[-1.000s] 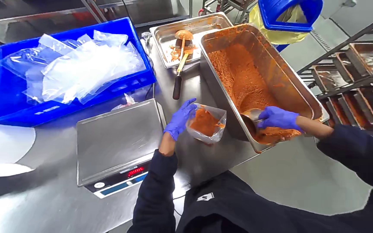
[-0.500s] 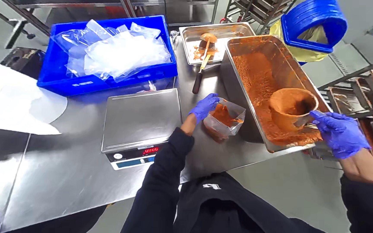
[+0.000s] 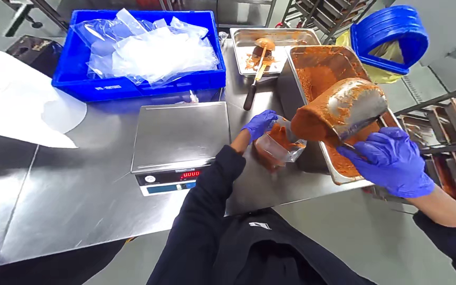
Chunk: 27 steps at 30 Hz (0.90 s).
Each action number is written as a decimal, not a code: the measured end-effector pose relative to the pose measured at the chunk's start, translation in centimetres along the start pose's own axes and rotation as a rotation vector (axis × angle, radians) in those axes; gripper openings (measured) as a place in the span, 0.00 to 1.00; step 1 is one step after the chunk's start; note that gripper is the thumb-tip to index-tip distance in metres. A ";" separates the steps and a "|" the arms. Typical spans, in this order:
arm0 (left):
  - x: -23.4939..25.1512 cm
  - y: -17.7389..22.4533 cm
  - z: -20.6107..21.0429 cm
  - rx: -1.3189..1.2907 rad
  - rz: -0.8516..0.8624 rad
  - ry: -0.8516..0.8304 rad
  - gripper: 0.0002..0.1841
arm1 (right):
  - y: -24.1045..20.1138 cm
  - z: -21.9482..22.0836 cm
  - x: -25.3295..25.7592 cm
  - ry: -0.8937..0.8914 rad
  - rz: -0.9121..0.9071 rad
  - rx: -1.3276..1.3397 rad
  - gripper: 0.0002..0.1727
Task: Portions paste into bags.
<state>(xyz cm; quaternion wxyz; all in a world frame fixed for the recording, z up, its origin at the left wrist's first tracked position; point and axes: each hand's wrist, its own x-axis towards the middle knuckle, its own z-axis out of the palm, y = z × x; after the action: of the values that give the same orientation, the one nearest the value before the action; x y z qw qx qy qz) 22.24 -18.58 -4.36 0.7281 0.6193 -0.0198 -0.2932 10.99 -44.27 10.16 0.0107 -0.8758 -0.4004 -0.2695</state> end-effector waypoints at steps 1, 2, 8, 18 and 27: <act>-0.1 0.1 0.0 0.023 -0.007 0.000 0.19 | 0.0 0.2 -0.1 -0.008 -0.058 -0.042 0.19; -0.2 0.1 0.1 0.039 -0.005 0.004 0.19 | 0.0 0.3 -0.1 -0.007 -0.095 -0.072 0.19; -0.3 -0.2 0.1 0.115 0.050 -0.015 0.18 | -0.3 -0.6 0.1 0.028 -0.164 -0.140 0.17; -0.1 -0.3 0.2 0.077 0.055 -0.023 0.18 | -0.8 4.5 -2.8 0.014 -0.215 -0.109 0.17; 0.0 -0.6 -0.1 0.237 0.137 -0.041 0.18 | -0.5 2.8 -2.0 0.056 -0.172 -0.140 0.20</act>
<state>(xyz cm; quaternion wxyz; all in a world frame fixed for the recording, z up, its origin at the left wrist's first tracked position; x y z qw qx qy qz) 21.99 -18.49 -4.97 0.6676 0.6920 -0.1116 -0.2510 10.83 -44.67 6.71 -0.0625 -0.8289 -0.4540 -0.3209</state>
